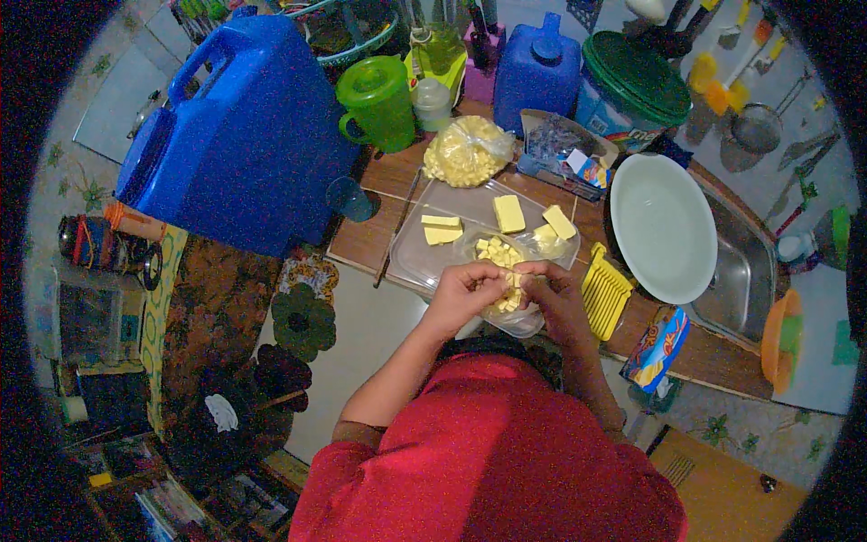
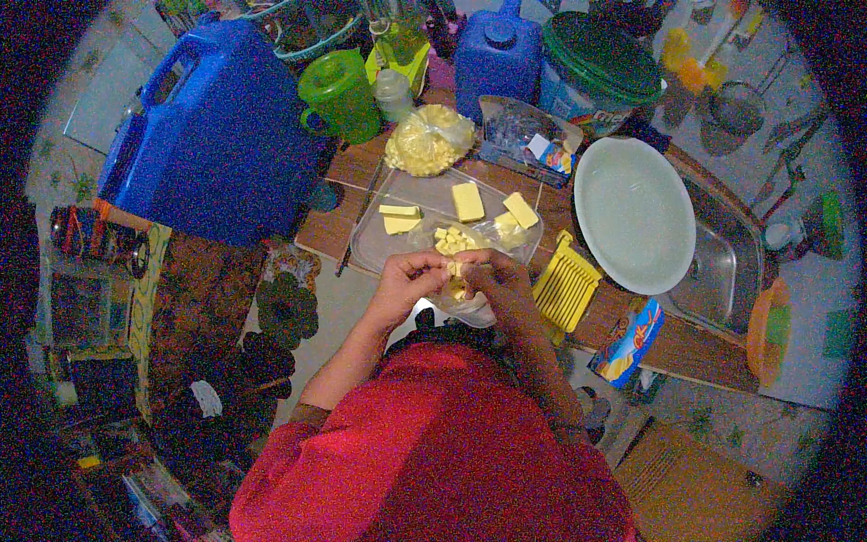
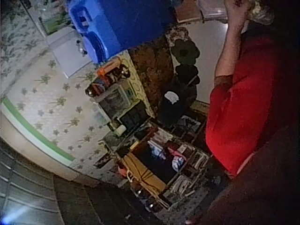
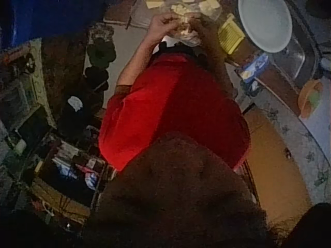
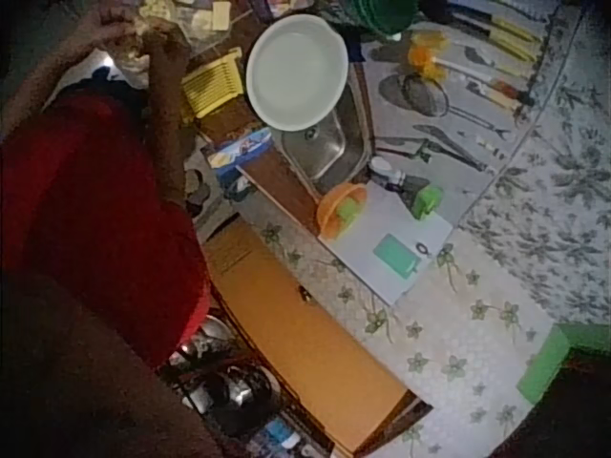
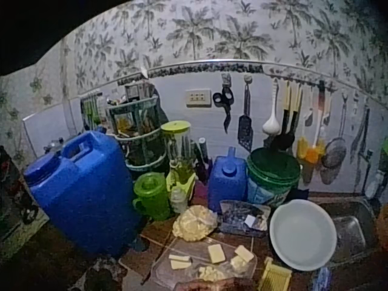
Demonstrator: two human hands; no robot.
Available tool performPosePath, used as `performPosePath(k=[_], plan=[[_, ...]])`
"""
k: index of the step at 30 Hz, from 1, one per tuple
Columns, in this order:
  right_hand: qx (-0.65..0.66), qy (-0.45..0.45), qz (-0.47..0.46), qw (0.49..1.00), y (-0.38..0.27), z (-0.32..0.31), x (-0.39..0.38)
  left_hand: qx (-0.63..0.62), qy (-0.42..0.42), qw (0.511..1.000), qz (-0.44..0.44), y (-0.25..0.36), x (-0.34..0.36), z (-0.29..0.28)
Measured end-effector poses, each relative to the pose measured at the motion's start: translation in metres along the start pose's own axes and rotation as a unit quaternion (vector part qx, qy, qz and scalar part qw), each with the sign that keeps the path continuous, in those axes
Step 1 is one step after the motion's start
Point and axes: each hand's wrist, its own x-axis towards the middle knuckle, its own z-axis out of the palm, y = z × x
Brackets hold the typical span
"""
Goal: The person breaks apart pieces of yellow cheese and places them into a clear plastic bag containing other small cheese pieces.
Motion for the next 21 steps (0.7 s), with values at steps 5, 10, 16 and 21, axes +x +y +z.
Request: performPosePath(k=[5,10,16,21], plan=[[-0.018,0.023,-0.002,1.000,-0.003,0.003,-0.003,-0.047,0.028,0.997,-0.051,0.001,-0.002,-0.002],[-0.081,0.036,-0.024,0.996,-0.004,0.005,-0.004,-0.065,0.024,0.996,-0.048,-0.001,-0.002,-0.005],[-0.246,0.081,-0.102,0.961,0.016,-0.006,0.007,-0.143,0.045,0.987,-0.054,0.000,-0.003,-0.011],[-0.366,0.074,-0.108,0.922,0.016,-0.008,0.009,-0.172,0.046,0.983,-0.047,0.001,-0.003,-0.013]])
